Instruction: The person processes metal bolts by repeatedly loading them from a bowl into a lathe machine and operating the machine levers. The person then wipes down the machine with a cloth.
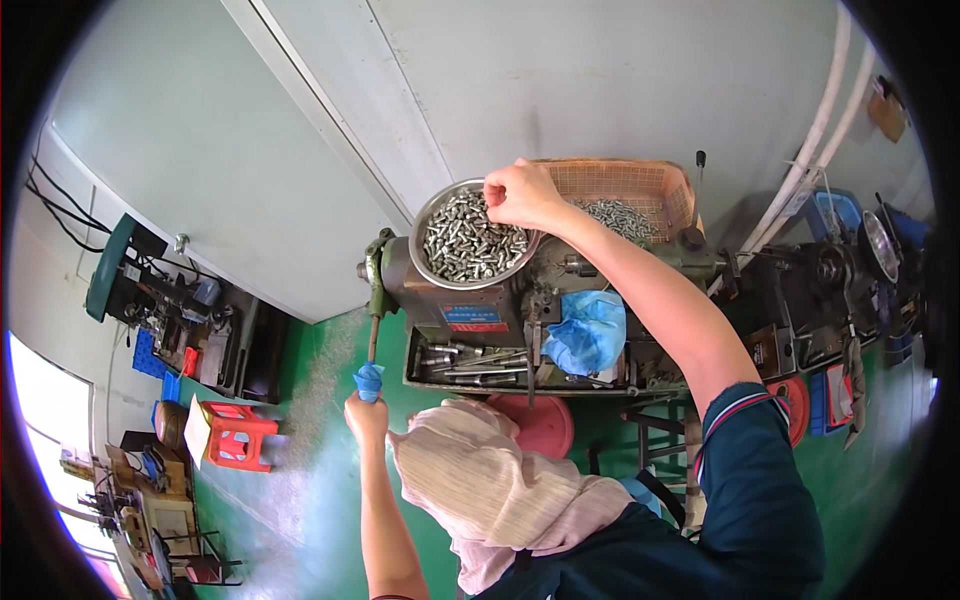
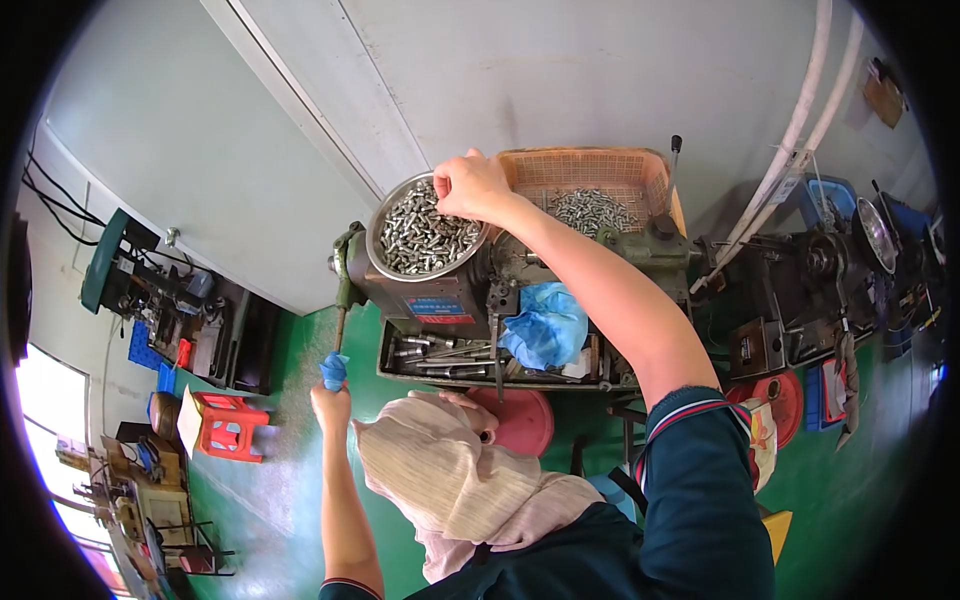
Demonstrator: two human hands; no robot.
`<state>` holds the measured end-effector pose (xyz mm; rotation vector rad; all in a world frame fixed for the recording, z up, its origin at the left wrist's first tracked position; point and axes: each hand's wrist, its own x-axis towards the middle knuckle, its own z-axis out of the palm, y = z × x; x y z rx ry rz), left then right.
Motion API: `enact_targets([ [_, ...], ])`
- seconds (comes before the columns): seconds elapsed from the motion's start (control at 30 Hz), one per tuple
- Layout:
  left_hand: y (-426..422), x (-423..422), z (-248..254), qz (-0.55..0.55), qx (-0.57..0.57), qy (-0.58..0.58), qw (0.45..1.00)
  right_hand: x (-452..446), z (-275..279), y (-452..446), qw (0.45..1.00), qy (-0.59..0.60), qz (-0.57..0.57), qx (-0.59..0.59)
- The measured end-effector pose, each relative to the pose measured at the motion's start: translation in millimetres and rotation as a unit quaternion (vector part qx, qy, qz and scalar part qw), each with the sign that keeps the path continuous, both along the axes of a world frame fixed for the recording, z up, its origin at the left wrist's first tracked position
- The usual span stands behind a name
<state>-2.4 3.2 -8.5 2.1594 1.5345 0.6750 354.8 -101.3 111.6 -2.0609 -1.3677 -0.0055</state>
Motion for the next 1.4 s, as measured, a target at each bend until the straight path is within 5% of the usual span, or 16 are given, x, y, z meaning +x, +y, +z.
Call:
enact_targets([
  [0.3,-3,1,5,0.009,-0.021,-0.006,1.0,-1,-13,7,0.988,-0.125,0.093,0.017],
  [0.73,3,-3,-5,-0.011,-0.004,-0.023,1.0,2,-3,5,0.986,-0.098,0.13,-0.026],
  [0.8,5,-3,-7,-0.017,0.013,-0.018,1.0,3,3,-2,0.991,-0.005,0.129,0.041],
  [1.03,-1,1,2,0.003,-0.021,-0.024,0.999,1,-9,1,0.986,-0.074,0.132,0.067],
  [1.4,-3,1,4,0.01,-0.027,-0.013,1.0,-20,-9,13,0.998,-0.01,0.043,-0.051],
])
